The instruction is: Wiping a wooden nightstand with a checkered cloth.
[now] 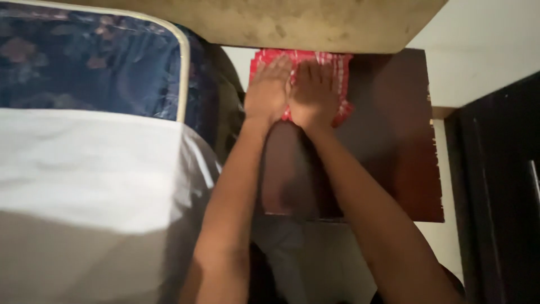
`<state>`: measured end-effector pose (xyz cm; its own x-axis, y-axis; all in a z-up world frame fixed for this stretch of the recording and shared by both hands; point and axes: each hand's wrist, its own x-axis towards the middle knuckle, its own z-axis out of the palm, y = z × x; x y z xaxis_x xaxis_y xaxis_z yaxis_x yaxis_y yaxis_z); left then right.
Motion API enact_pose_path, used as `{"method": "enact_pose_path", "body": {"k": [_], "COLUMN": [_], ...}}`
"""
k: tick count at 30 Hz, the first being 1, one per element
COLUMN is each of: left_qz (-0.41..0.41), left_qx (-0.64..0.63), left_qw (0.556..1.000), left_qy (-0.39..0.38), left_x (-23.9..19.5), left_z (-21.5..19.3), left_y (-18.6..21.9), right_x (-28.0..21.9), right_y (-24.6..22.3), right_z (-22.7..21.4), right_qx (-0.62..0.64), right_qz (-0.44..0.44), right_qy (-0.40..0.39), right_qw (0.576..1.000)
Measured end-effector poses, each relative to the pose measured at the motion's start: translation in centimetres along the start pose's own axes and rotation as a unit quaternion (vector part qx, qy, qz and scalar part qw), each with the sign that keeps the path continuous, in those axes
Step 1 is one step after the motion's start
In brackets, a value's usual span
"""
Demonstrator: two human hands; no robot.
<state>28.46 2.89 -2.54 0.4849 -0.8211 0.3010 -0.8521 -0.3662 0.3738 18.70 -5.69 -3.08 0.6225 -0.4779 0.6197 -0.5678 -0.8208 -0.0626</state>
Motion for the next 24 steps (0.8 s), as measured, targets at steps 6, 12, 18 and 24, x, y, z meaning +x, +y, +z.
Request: {"method": "enact_pose_path", "body": {"k": [6, 12, 18, 24], "left_qz": [0.003, -0.055, -0.084, -0.116], "left_qx": [0.025, 0.038, 0.059, 0.043], "left_qw": [1.000, 0.998, 0.995, 0.992], "left_qy": [-0.013, -0.017, 0.008, 0.028], "left_x": [-5.1, -12.3, -19.4, -21.7], "left_z": [-1.6, -2.6, -3.2, -3.4], "left_y": [3.8, 8.6, 13.1, 14.9], "right_x": [-3.8, -8.8, -14.1, -15.8], "right_y": [1.0, 1.6, 2.4, 3.0], "right_z": [-5.9, -11.5, -14.8, -15.9], "right_qx": [-0.036, 0.059, 0.099, 0.102], "right_qz": [-0.062, -0.090, -0.095, -0.134], "right_qy": [0.086, -0.014, -0.128, -0.162], "right_qw": [0.994, 0.994, 0.982, 0.972]}}
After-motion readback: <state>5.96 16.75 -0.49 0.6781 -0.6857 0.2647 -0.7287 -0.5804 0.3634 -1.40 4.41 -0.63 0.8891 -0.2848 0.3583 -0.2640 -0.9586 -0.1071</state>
